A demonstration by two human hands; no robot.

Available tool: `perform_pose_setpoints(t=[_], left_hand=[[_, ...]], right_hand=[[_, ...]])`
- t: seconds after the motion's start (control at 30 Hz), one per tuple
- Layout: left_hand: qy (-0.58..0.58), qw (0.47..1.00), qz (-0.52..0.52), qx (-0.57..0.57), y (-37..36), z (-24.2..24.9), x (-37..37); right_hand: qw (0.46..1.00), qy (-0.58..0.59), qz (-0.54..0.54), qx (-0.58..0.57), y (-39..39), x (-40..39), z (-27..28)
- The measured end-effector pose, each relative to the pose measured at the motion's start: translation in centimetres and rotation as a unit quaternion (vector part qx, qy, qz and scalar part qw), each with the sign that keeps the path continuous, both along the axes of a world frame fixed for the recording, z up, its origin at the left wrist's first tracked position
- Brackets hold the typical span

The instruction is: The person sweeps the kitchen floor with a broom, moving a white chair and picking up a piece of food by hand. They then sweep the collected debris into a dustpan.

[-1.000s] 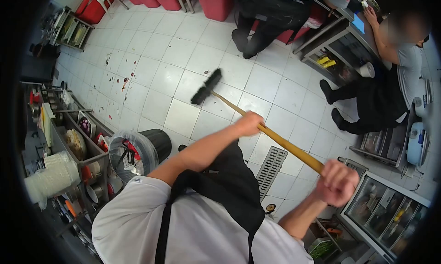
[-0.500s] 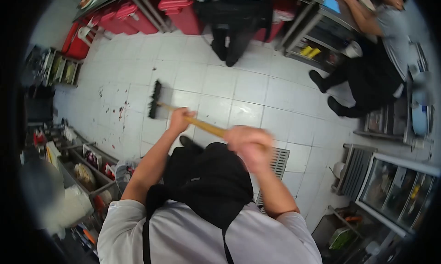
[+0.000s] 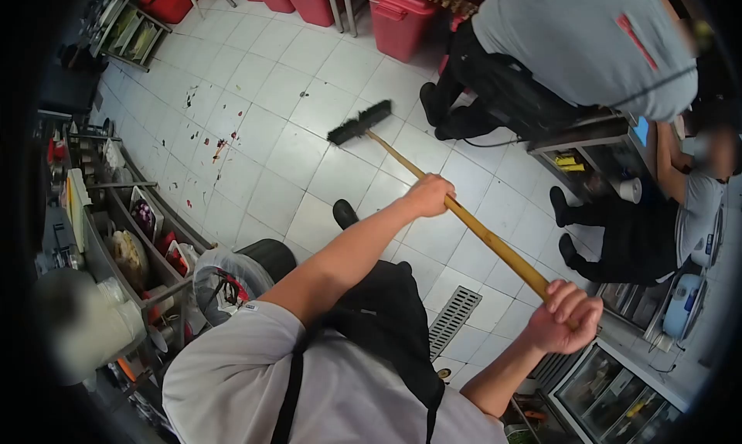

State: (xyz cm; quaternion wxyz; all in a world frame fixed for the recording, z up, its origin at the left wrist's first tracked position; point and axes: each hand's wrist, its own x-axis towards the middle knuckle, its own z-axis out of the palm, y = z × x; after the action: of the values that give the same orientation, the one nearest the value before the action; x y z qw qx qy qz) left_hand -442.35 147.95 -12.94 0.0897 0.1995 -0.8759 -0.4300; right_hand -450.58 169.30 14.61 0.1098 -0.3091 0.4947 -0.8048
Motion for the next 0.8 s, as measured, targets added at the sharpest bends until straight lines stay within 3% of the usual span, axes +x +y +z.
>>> perform_pose_setpoints(t=[0.2, 0.33, 0.47, 0.53, 0.67, 0.73, 0.8], left_hand=[[-0.014, 0.99, 0.102, -0.101, -14.0, -4.7, 4.9], [-0.013, 0.973, 0.194, -0.12, -22.5, -5.7, 12.9], [-0.12, 0.928, 0.32, -0.151, -28.8, -8.5, 23.5], [-0.195, 0.909, 0.35, -0.118, -30.7, -6.2, 27.9], [-0.05, 0.94, 0.325, -0.091, -28.6, 0.5, 30.5], [0.007, 0.958, 0.28, -0.067, -25.7, 4.5, 29.6], [0.07, 0.963, 0.256, -0.05, -22.8, 4.3, 28.7]], right_hand=[[0.997, -0.043, 0.068, 0.014, -15.3, 2.1, -2.6], [0.991, -0.061, 0.122, 0.018, -24.8, 6.0, -5.5], [0.974, -0.096, 0.205, 0.007, -31.6, 14.1, -9.1], [0.968, -0.077, 0.239, -0.011, -32.8, 17.1, -8.6], [0.947, -0.011, 0.321, -0.034, -31.5, 18.6, -1.8], [0.915, 0.031, 0.384, -0.121, -30.7, 17.1, 2.3], [0.874, 0.057, 0.456, -0.157, -30.8, 16.4, 4.2]])
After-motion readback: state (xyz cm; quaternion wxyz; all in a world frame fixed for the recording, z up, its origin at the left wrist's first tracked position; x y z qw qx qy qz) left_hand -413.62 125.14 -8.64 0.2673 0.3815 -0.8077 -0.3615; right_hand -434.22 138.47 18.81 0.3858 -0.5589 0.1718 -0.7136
